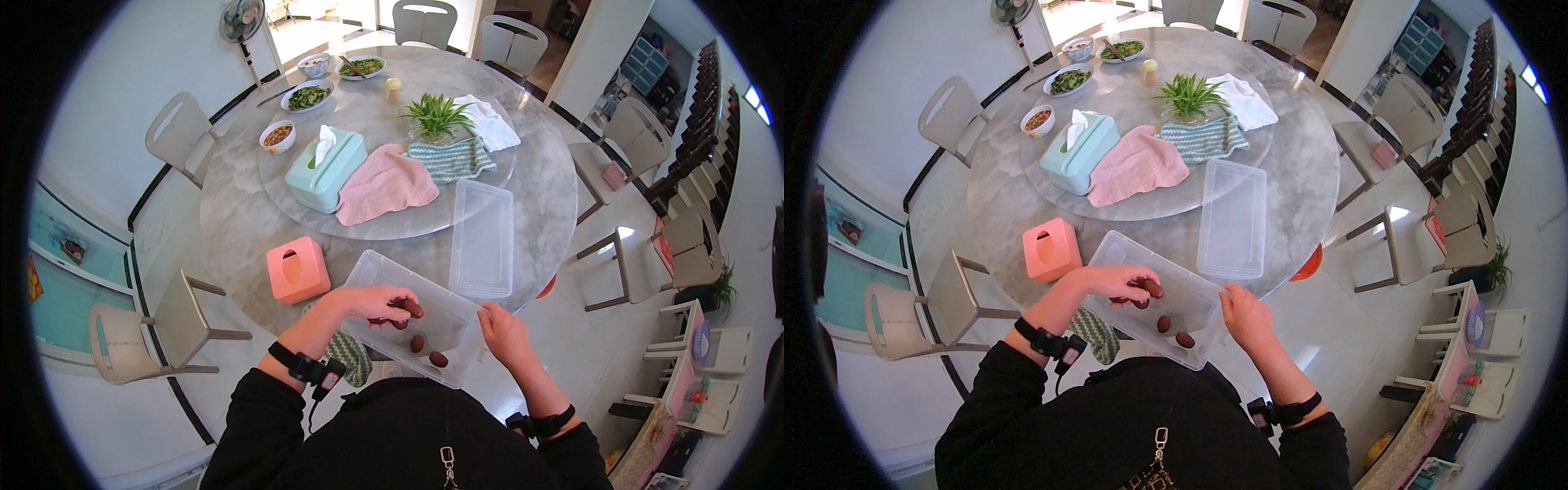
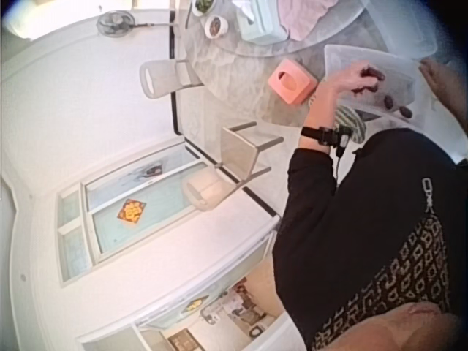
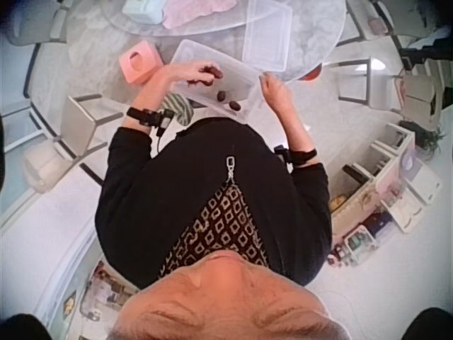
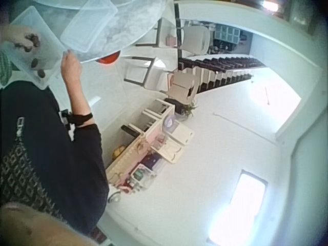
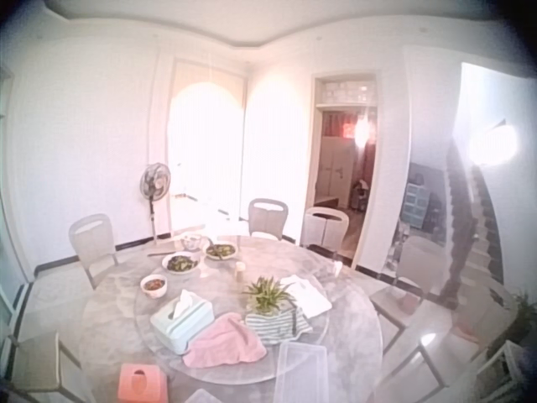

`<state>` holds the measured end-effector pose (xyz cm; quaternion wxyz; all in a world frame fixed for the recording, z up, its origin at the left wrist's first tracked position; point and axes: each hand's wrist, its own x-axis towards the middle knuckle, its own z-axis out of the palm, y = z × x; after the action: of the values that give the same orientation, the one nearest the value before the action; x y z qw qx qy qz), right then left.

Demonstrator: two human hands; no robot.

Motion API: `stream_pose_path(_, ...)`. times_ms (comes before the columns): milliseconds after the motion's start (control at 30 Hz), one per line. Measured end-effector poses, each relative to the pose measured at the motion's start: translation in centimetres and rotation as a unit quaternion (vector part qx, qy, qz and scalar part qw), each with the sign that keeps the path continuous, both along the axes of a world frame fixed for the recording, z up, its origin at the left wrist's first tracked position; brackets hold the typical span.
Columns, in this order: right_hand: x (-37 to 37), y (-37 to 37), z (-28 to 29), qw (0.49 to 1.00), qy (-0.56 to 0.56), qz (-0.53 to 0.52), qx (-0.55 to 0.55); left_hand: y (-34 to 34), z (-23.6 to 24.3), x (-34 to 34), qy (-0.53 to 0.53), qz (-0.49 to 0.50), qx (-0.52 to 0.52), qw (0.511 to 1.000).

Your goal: The person wipes the exterior of a red refrigerator with a cloth, then opens it to retrieve a plastic container of dates. They place the container on a dining table, remove several dates, and return the container to the fridge. The person then moves to the kitchen, places the dates in a bowl, and washes them under running water.

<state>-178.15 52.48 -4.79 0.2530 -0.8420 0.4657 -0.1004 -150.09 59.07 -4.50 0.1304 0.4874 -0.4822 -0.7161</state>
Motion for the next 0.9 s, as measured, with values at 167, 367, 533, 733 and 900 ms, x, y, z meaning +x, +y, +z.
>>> stream_pose_path(167,-0.1,0.0,-0.4,1.000,-0.002,0.007,-0.027,2.5,2.9,1.0,0.244,0.259,0.037,0.934)
stream_pose_path(367,0.4,0.0,1.2,0.993,-0.032,0.034,-0.104,4.6,1.9,1.9,0.390,0.413,-0.019,0.822)
stream_pose_path(533,0.9,0.2,2.7,0.956,-0.123,0.146,-0.222,7.2,1.1,2.7,0.441,0.373,-0.061,0.814)
stream_pose_path(733,2.6,2.3,1.5,0.950,-0.030,0.304,0.060,10.5,0.8,3.2,0.395,0.290,-0.041,0.871)
stream_pose_path(900,4.3,2.6,0.0,0.916,0.123,0.361,0.127,11.8,1.2,3.2,0.276,0.203,0.105,0.934)
